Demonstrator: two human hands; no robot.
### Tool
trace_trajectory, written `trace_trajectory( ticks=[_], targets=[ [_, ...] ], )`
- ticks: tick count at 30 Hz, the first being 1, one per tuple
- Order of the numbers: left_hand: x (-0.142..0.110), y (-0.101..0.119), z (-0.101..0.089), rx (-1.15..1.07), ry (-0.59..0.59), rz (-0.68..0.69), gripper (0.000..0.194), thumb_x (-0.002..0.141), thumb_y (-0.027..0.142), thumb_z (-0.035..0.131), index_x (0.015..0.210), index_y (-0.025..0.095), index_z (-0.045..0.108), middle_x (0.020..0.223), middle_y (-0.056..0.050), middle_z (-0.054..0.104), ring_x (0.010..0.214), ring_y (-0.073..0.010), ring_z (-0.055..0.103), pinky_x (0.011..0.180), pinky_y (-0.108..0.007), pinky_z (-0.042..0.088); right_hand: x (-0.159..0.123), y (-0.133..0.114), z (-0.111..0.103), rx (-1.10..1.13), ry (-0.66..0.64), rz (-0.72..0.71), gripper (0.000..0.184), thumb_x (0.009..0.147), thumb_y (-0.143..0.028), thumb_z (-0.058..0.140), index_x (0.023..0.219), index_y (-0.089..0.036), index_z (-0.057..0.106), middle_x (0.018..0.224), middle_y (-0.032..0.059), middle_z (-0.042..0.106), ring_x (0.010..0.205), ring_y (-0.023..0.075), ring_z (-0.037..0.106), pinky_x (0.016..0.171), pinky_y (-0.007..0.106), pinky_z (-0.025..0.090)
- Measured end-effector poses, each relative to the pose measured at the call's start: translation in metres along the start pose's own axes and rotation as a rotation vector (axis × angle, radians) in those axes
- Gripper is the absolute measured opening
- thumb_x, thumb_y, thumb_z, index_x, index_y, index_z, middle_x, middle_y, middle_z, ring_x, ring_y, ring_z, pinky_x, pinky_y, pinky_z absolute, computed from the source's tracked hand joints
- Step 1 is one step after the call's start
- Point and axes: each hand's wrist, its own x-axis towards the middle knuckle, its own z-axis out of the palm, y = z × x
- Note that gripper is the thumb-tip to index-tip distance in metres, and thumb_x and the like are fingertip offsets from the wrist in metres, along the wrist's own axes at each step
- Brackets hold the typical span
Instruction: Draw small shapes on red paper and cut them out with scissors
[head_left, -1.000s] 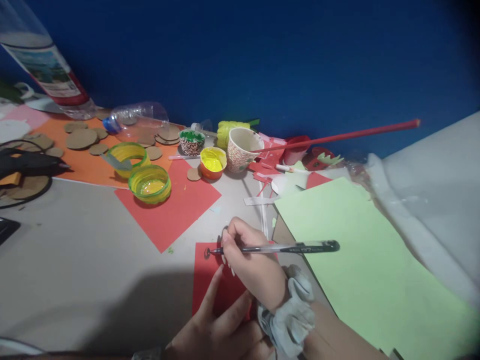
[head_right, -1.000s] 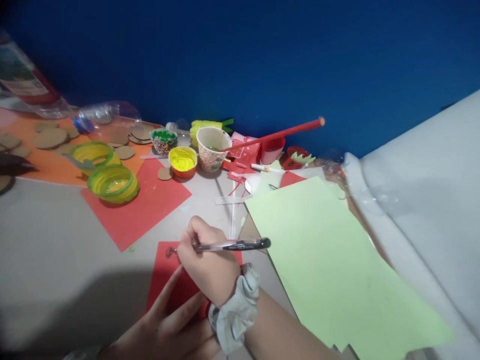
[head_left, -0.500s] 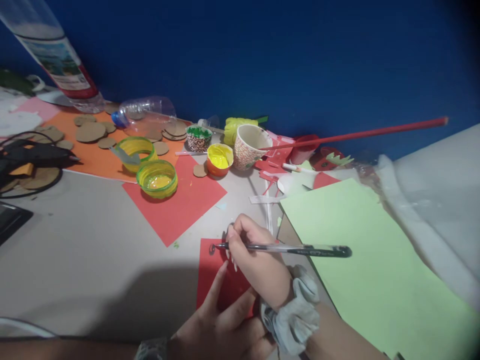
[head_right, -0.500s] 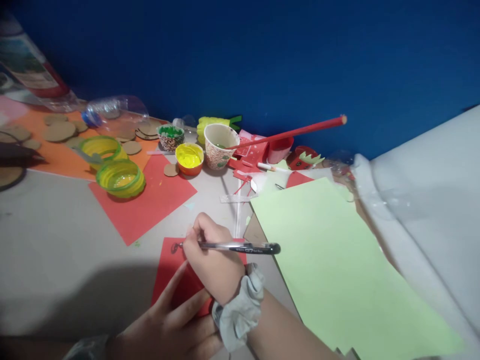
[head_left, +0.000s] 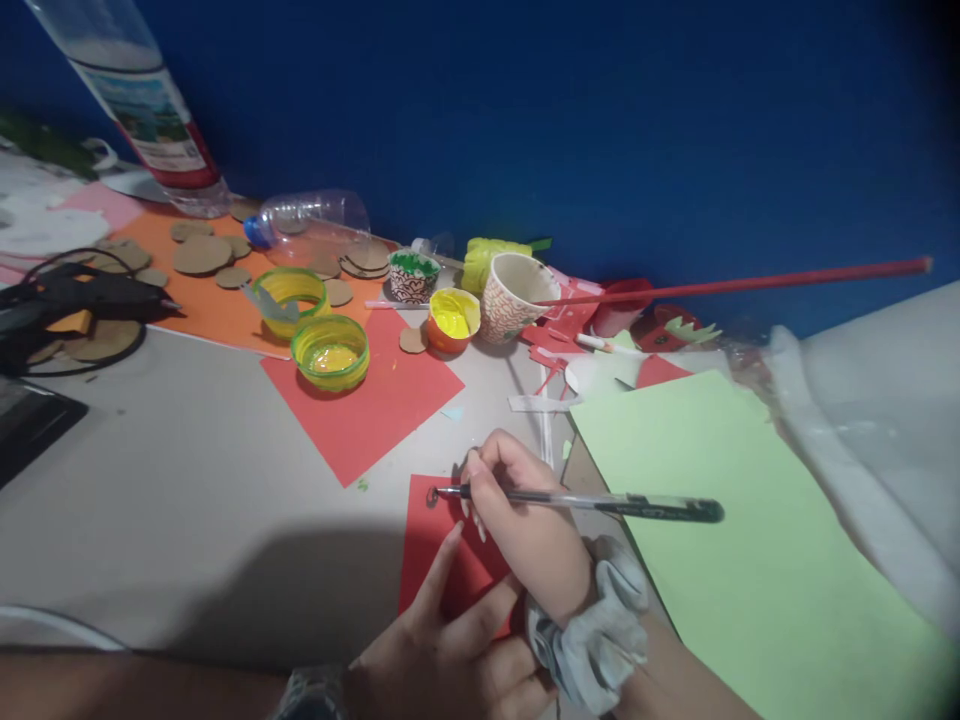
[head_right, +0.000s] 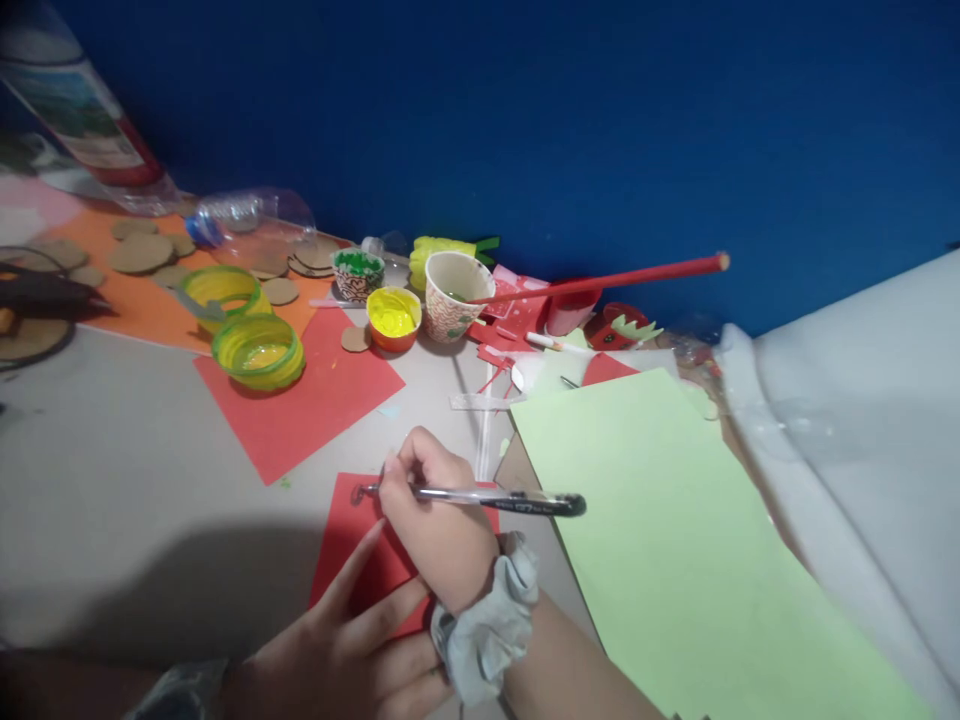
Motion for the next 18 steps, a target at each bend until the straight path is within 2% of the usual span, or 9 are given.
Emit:
trace_trajectory(
  ticks=[7, 14, 18],
  targets=[
    [0.0034, -0.0035, 0.0008, 0.02, 0.075, 0.019, 0.022, 0.094, 0.031, 0.05, 0.096, 0.041, 0.07, 0.089, 0.012, 0.069, 0.111, -0.0179, 0.054, 0.114, -0.064, -0.002, -0.0001, 0.0025, 0.0018, 0.003, -0.011, 0.003, 0.027, 0.094, -0.03, 0.045, 0.068, -0.022, 0.041, 0.058, -0.0048, 0.049, 0.054, 0.0117, 0.048, 0.056, 0.024, 0.039],
    [0.0001, -0.0029, 0.0057, 0.008, 0.113, 0.009, 0.022, 0.094, 0.032, 0.051, 0.096, 0.044, 0.069, 0.095, 0.016, 0.069, 0.115, -0.0205, 0.054, 0.114, -0.065, -0.001, -0.0012, 0.0037, 0.002, 0.011, -0.018, -0.001, 0.029, 0.096, -0.034, 0.043, 0.069, -0.022, 0.041, 0.06, -0.0046, 0.048, 0.055, 0.0114, 0.047, 0.055, 0.024, 0.039],
    [0.0041, -0.0046, 0.0007, -0.015, 0.092, -0.006, 0.024, 0.095, 0.029, 0.05, 0.094, 0.042, 0.07, 0.087, 0.019, 0.07, 0.111, -0.0186, 0.057, 0.116, -0.062, -0.003, -0.0016, 0.0012, 0.0022, -0.014, -0.026, -0.008, 0.028, 0.095, -0.031, 0.044, 0.069, -0.022, 0.041, 0.061, -0.0048, 0.048, 0.056, 0.011, 0.046, 0.054, 0.023, 0.038]
  ],
)
